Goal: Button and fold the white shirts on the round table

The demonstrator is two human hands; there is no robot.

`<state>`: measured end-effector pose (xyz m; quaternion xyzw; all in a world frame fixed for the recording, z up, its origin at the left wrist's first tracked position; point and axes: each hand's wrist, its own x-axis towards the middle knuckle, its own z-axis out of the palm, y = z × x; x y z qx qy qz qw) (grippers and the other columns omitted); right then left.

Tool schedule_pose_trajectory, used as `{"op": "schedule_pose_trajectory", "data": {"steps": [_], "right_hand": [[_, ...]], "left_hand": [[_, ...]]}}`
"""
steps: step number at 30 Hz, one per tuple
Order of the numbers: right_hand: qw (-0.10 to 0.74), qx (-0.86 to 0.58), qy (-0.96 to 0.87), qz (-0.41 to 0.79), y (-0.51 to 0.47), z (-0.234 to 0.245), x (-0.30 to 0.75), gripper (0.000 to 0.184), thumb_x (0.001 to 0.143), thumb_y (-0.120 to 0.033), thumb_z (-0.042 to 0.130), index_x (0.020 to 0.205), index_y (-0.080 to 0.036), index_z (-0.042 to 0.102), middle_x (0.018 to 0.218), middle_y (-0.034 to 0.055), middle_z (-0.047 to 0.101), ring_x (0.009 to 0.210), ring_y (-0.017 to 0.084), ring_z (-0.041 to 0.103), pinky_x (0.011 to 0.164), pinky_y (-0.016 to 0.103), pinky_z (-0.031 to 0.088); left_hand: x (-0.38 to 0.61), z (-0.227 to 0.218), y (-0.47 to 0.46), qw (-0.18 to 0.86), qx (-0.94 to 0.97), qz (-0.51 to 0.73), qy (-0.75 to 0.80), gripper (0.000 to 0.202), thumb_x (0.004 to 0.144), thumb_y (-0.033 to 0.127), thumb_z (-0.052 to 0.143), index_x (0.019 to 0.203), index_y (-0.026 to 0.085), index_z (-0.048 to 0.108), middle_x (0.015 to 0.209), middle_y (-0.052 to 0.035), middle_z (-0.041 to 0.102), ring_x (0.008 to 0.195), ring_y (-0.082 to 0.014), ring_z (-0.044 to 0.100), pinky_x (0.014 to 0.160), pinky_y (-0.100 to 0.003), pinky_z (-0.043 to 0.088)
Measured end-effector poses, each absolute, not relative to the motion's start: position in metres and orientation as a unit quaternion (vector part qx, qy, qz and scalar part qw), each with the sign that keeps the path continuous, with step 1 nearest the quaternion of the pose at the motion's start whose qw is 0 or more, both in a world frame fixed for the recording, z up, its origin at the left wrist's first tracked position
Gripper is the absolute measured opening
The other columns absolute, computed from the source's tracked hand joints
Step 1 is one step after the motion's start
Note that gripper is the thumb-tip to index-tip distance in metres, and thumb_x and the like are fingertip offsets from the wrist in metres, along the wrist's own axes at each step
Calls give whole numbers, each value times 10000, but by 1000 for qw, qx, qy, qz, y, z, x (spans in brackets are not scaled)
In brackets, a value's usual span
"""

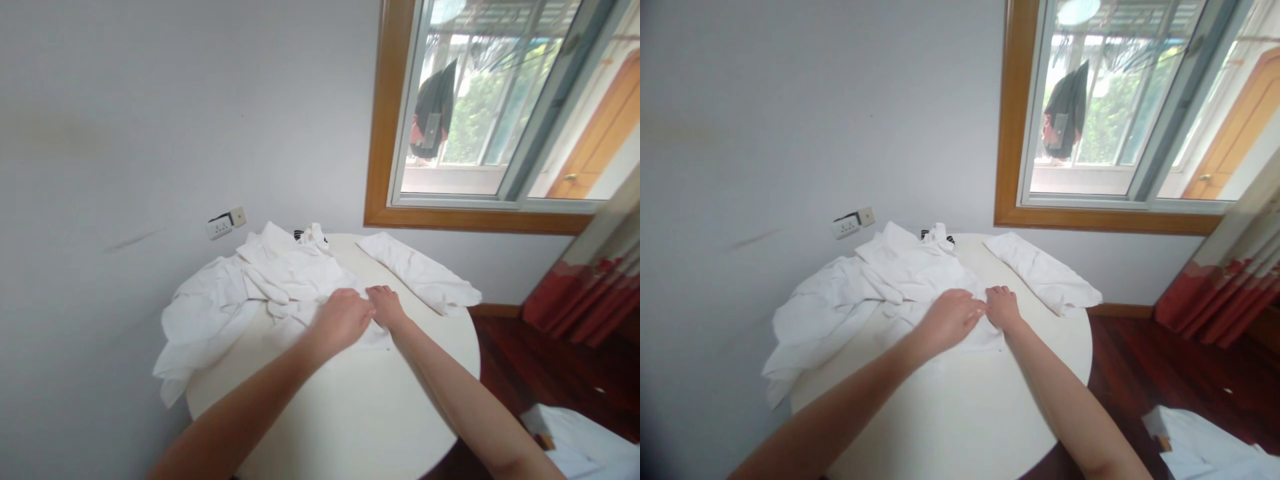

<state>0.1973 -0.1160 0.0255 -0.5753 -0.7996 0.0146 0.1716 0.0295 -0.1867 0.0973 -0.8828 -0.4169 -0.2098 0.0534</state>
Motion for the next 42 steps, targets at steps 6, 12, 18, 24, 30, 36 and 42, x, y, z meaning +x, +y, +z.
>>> {"op": "schedule_pose_trajectory", "data": {"steps": [6, 12, 18, 24, 30, 36, 42], "right_hand": [[147, -577, -803, -24, -119, 30, 188, 311, 898, -459, 493, 1008, -224, 664, 1106, 86, 651, 1058, 256, 506, 838, 365, 368], [153, -580, -799, -52, -119, 34, 184, 241, 929, -306, 449, 876, -220, 668, 949, 69, 694, 971, 226, 536, 797, 344, 327], [205, -590, -776, -86, -119, 44, 195, 278, 946, -305, 409, 866, -225, 663, 926, 64, 702, 959, 222, 539, 804, 355, 296], [255, -624, -731, -107, -111, 47, 229, 259, 919, -251, 433, 928, -230, 691, 965, 63, 698, 978, 236, 512, 839, 380, 281], [289, -669, -675, -120, -103, 44, 250, 334, 897, -174, 410, 1114, -219, 660, 1092, 76, 672, 1061, 258, 495, 873, 386, 318], [289, -577, -764, -24, -110, 46, 227, 395, 954, -420, 347, 1098, -248, 671, 1216, 49, 630, 1141, 217, 517, 983, 378, 342], [186, -591, -785, -26, -120, 33, 208, 537, 912, -599, 340, 1321, -293, 508, 1467, 72, 389, 1366, 306, 271, 1063, 600, 158]], "left_hand": [[-82, 110, -119, 170, -749, -210, -605, 372, 888, 309, 416, 1167, 180, 625, 1149, -113, 656, 1105, -255, 558, 966, -393, 405], [-118, 38, -111, 203, -718, -225, -627, 393, 863, 376, 463, 1201, 235, 604, 1383, -106, 493, 1321, -276, 379, 1080, -467, 285], [-113, 38, -120, 201, -740, -243, -594, 309, 902, 337, 405, 940, 243, 697, 1268, -49, 600, 1262, -256, 433, 1093, -479, 251], [-114, 65, -131, 222, -710, -334, -578, 355, 928, 318, 333, 1067, 163, 620, 1101, -109, 654, 1153, -229, 502, 1058, -411, 306], [-126, 79, -143, 236, -642, -401, -610, 280, 888, 350, 411, 996, 174, 600, 1088, -114, 628, 1124, -256, 494, 1023, -425, 338], [-118, 86, -149, 239, -653, -403, -595, 402, 777, 184, 458, 1166, 198, 560, 1428, -75, 419, 1351, -256, 300, 1125, -473, 213], [-86, 70, -149, 164, -822, -262, -479, 360, 880, 333, 444, 1213, 325, 582, 1366, 1, 522, 1345, -233, 345, 1147, -507, 130]]}}
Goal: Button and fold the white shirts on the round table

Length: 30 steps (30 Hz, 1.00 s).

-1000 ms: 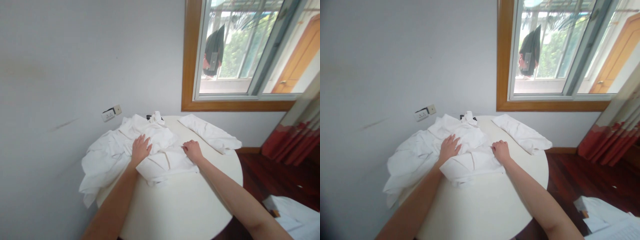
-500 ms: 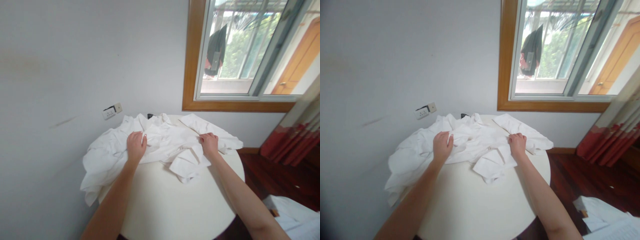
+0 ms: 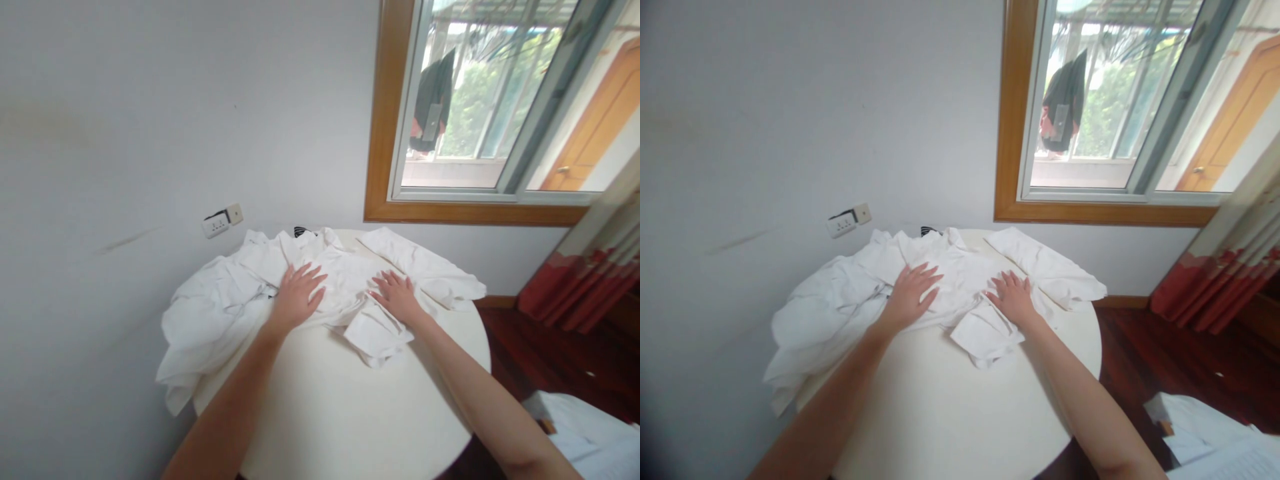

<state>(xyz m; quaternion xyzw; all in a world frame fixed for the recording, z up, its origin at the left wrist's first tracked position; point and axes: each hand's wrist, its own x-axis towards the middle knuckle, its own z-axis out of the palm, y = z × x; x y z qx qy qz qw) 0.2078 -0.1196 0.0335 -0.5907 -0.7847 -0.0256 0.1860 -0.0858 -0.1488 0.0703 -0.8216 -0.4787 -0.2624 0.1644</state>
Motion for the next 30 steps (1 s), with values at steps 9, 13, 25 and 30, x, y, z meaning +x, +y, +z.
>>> {"op": "schedule_pose_trajectory", "data": {"steps": [9, 13, 25, 30], "right_hand": [[142, -717, -681, -45, -107, 36, 232, 525, 912, -501, 415, 1231, -109, 554, 1147, 197, 621, 1090, 302, 535, 895, 403, 376], [144, -687, -711, -44, -112, 48, 229, 386, 910, -447, 428, 901, -156, 682, 947, 148, 679, 943, 255, 589, 769, 311, 377], [94, -227, -875, 416, -166, 76, 185, 434, 854, -546, 513, 850, -152, 696, 824, 25, 661, 796, 162, 567, 730, 244, 415], [-38, -134, -788, 600, -176, 78, 176, 425, 837, -518, 568, 996, -133, 650, 846, 44, 663, 796, 140, 606, 717, 231, 451]], "left_hand": [[-79, 38, -145, 32, -857, -122, -500, 604, 861, 645, 375, 1354, 305, 451, 1360, -54, 530, 1280, -257, 435, 1061, -436, 297], [-80, 54, -149, 17, -844, -121, -522, 529, 877, 616, 377, 1278, 307, 529, 1280, -38, 600, 1200, -221, 512, 1047, -393, 291], [-84, 65, -141, 162, -761, -210, -592, 386, 920, 422, 379, 1065, 196, 656, 1057, -112, 679, 1053, -253, 576, 956, -399, 384], [-86, 35, -123, 124, -791, -257, -542, 437, 917, 383, 392, 1271, 160, 519, 1302, -126, 552, 1231, -248, 460, 1080, -416, 304]]}}
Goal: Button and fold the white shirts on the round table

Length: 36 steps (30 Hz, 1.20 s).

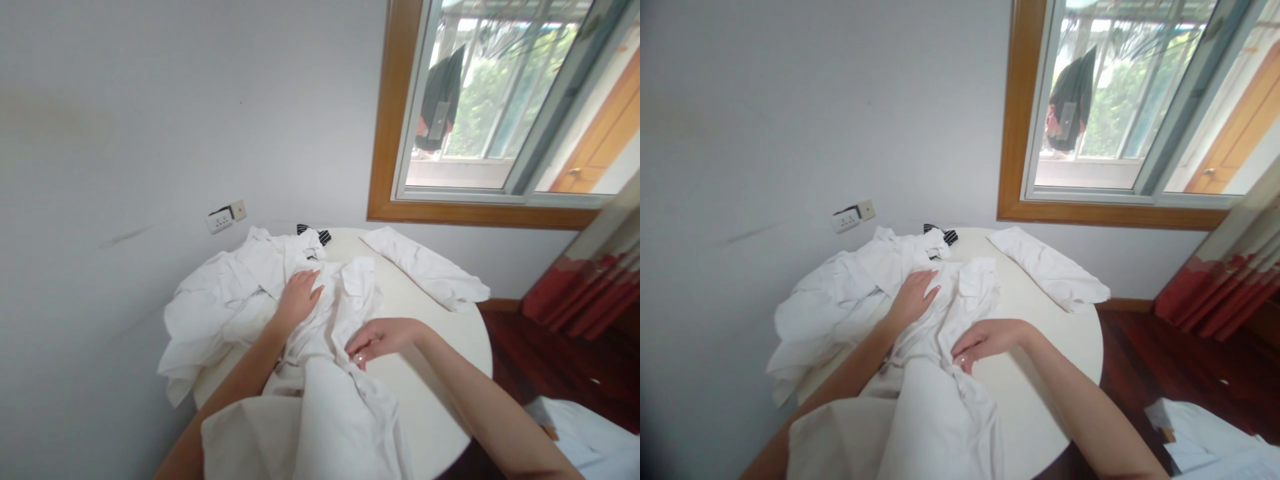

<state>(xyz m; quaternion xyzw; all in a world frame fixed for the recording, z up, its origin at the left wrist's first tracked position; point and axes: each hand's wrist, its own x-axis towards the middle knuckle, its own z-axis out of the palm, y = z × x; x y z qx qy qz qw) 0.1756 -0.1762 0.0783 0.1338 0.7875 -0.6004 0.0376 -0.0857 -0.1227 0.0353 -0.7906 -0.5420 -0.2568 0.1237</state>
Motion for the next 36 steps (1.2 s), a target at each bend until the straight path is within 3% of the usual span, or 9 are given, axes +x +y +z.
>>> {"op": "schedule_pose_trajectory", "data": {"steps": [2, 4, 8, 11, 16, 20, 23, 29, 36], "right_hand": [[89, 129, 738, -657, -169, 77, 187, 478, 804, -503, 620, 1119, -143, 613, 912, 76, 682, 766, 144, 637, 653, 228, 471], [55, 171, 726, -664, -155, 73, 205, 469, 802, -491, 618, 1114, -142, 622, 907, 98, 697, 680, 137, 638, 562, 218, 463], [-327, 398, 685, -515, -115, 53, 236, 342, 858, -440, 520, 974, -147, 653, 764, 62, 675, 576, 104, 569, 528, 214, 451], [-432, 535, 630, -361, -89, 30, 242, 310, 866, -380, 470, 981, -149, 643, 828, 94, 672, 661, 146, 604, 607, 272, 499], [-398, 568, 679, -240, -74, 7, 227, 302, 839, -344, 522, 1026, -160, 671, 969, 119, 686, 854, 204, 615, 771, 313, 458], [-283, 613, 722, -151, -80, 8, 212, 264, 815, -348, 556, 924, -163, 709, 804, 80, 698, 745, 187, 609, 668, 264, 404], [-266, 591, 747, -150, -87, 12, 208, 173, 765, -269, 563, 715, -164, 690, 671, 41, 658, 659, 150, 570, 619, 244, 370], [-401, 503, 675, -362, -97, 19, 218, 198, 705, -364, 594, 647, -180, 551, 609, -20, 571, 600, 118, 528, 594, 241, 422], [-497, 449, 529, -521, -105, 49, 239, 342, 668, -461, 708, 724, -200, 493, 785, 39, 641, 634, 114, 569, 592, 260, 514]], "left_hand": [[-88, 21, -116, 87, -804, -234, -540, 468, 910, 386, 406, 1302, 141, 482, 1323, -133, 536, 1259, -258, 440, 1086, -421, 302], [-89, 10, -111, 57, -809, -216, -544, 472, 902, 392, 424, 1291, 132, 483, 1303, -142, 549, 1246, -269, 453, 1067, -429, 327], [-88, 5, -108, 47, -809, -243, -533, 390, 894, 400, 444, 1163, 140, 556, 1136, -141, 613, 1116, -259, 529, 1008, -422, 382], [-84, 12, -110, 32, -817, -277, -504, 295, 890, 387, 452, 1031, 162, 579, 1035, -117, 616, 1033, -243, 547, 958, -402, 411], [-72, 20, -118, -12, -827, -281, -487, 255, 901, 424, 408, 909, 199, 528, 888, -61, 591, 881, -209, 558, 829, -346, 438], [-70, 26, -122, -80, -795, -300, -521, 245, 907, 431, 356, 826, 223, 457, 718, 21, 508, 724, -161, 522, 711, -281, 421], [-74, 34, -123, -88, -754, -361, -541, 218, 878, 403, 372, 778, 219, 431, 681, 42, 470, 690, -140, 489, 692, -255, 407], [-89, 60, -132, -18, -707, -378, -598, 174, 820, 387, 447, 815, 221, 500, 732, 20, 569, 738, -160, 555, 705, -251, 412], [-105, 73, -141, 55, -703, -272, -654, 361, 852, 512, 444, 985, 235, 633, 952, -47, 708, 884, -225, 644, 760, -284, 444]]}}
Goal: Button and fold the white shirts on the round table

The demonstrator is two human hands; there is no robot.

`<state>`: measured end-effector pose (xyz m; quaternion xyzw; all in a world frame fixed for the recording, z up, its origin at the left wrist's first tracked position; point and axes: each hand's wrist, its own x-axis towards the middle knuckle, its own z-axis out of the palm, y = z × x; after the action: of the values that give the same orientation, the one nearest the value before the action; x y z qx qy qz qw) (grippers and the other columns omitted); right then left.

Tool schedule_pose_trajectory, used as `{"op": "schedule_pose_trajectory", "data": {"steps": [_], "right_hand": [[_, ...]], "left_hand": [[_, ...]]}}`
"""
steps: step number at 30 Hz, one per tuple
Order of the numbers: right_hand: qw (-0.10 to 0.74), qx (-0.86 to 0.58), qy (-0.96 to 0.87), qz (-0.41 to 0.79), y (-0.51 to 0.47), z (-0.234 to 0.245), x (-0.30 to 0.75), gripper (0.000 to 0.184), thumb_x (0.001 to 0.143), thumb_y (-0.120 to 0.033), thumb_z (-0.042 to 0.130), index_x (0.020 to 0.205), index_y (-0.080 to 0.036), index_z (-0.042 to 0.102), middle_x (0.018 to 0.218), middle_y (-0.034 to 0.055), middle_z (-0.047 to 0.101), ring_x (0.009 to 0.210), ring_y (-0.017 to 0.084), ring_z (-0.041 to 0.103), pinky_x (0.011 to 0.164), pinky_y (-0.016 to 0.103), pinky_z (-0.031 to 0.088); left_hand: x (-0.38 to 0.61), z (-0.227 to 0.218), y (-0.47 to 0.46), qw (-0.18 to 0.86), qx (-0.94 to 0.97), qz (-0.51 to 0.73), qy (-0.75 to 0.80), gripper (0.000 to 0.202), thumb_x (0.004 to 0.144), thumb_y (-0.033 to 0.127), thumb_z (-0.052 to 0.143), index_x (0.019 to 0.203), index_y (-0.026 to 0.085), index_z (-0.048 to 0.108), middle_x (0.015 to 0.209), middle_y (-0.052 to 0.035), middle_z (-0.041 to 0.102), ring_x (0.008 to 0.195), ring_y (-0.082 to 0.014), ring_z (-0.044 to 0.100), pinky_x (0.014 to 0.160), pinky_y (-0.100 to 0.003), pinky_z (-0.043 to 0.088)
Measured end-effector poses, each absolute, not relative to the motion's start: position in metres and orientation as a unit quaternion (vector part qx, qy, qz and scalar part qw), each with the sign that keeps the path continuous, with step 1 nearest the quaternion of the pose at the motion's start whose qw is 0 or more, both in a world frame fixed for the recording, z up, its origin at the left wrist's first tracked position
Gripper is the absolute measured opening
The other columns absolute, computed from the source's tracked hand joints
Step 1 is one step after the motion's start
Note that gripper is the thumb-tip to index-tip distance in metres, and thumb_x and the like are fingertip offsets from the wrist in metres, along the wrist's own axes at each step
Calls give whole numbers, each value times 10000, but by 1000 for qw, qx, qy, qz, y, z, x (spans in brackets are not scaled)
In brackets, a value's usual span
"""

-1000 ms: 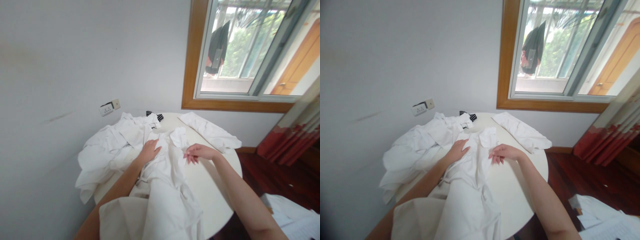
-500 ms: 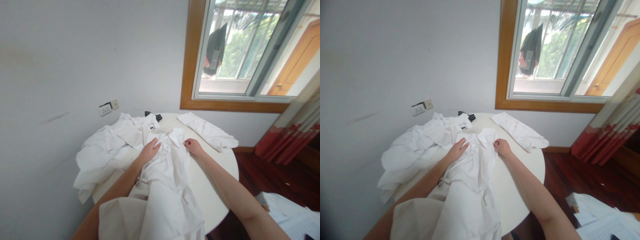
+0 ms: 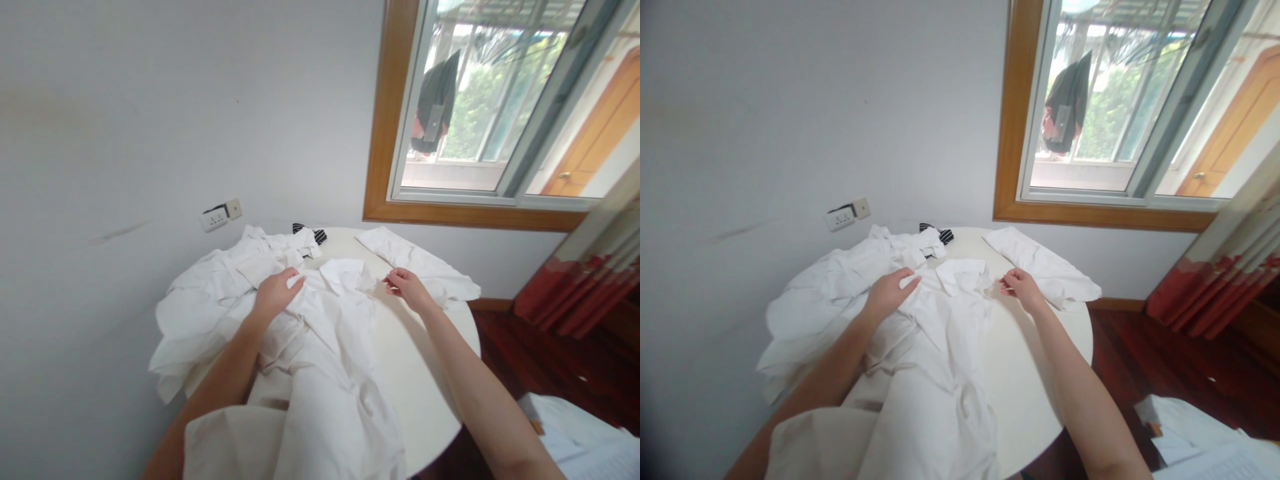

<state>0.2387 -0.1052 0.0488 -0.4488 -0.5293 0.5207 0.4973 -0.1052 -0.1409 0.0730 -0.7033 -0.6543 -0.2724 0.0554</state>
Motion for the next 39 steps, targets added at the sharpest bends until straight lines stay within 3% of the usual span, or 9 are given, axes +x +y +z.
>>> {"op": "schedule_pose_trajectory", "data": {"steps": [7, 13, 17, 22, 27, 31, 34, 36, 39], "right_hand": [[431, -563, -598, 374, -100, 30, 221, 379, 772, -563, 594, 913, -215, 543, 722, 27, 621, 499, 116, 534, 487, 252, 426], [383, -583, -692, 185, -82, 15, 202, 220, 802, -407, 527, 721, -206, 562, 679, 26, 591, 608, 136, 527, 570, 249, 356], [442, -550, -688, 171, -79, 24, 212, 270, 796, -463, 482, 725, -211, 544, 668, -1, 548, 638, 143, 491, 592, 247, 355], [547, -501, -618, 260, -94, 49, 229, 353, 768, -565, 518, 753, -212, 516, 591, -31, 456, 550, 128, 399, 507, 244, 314], [585, -443, -583, 350, -114, 67, 227, 362, 695, -528, 642, 826, -226, 492, 595, -56, 432, 504, 99, 363, 458, 224, 285], [493, -400, -637, 437, -127, 66, 211, 376, 717, -536, 648, 872, -202, 569, 646, -35, 509, 546, 96, 441, 501, 218, 361], [368, -346, -690, 520, -133, 56, 197, 447, 780, -582, 577, 949, -174, 649, 781, 17, 624, 672, 119, 553, 650, 260, 463], [301, -312, -711, 553, -134, 48, 191, 475, 785, -583, 581, 962, -155, 681, 847, 45, 664, 758, 134, 591, 755, 293, 479], [304, -310, -687, 583, -127, 38, 191, 469, 729, -535, 671, 987, -142, 678, 872, 60, 685, 756, 139, 612, 781, 319, 494]], "left_hand": [[-114, 61, -132, 46, -744, -208, -633, 431, 874, 520, 413, 1019, 209, 675, 1061, -84, 704, 1002, -244, 635, 872, -320, 451], [-117, 46, -128, 3, -780, -114, -615, 352, 851, 369, 473, 1134, 221, 621, 1165, -85, 657, 1068, -240, 599, 920, -347, 437], [-108, 48, -134, 28, -795, -99, -598, 342, 757, 105, 454, 1013, 216, 652, 1044, -86, 672, 1008, -220, 600, 880, -340, 446], [-91, 51, -138, 72, -780, -120, -610, 377, 710, 39, 419, 976, 202, 632, 953, -96, 667, 961, -244, 583, 830, -368, 451], [-69, 45, -131, 17, -792, -244, -559, 302, 852, 150, 336, 920, 173, 629, 943, -98, 660, 952, -209, 580, 902, -342, 420], [-53, 41, -129, -86, -774, -276, -564, 467, 936, 399, 235, 725, 189, 594, 772, -64, 661, 776, -191, 597, 752, -305, 443], [-49, 40, -131, -138, -736, -258, -611, 521, 882, 580, 295, 648, 197, 561, 624, -30, 612, 646, -187, 572, 625, -286, 417], [-50, 40, -131, -158, -724, -255, -621, 499, 819, 633, 395, 663, 192, 570, 636, -31, 619, 656, -195, 580, 613, -283, 411], [-54, 39, -131, -197, -735, -278, -586, 461, 783, 621, 473, 761, 179, 604, 757, -40, 662, 747, -210, 605, 661, -284, 432]]}}
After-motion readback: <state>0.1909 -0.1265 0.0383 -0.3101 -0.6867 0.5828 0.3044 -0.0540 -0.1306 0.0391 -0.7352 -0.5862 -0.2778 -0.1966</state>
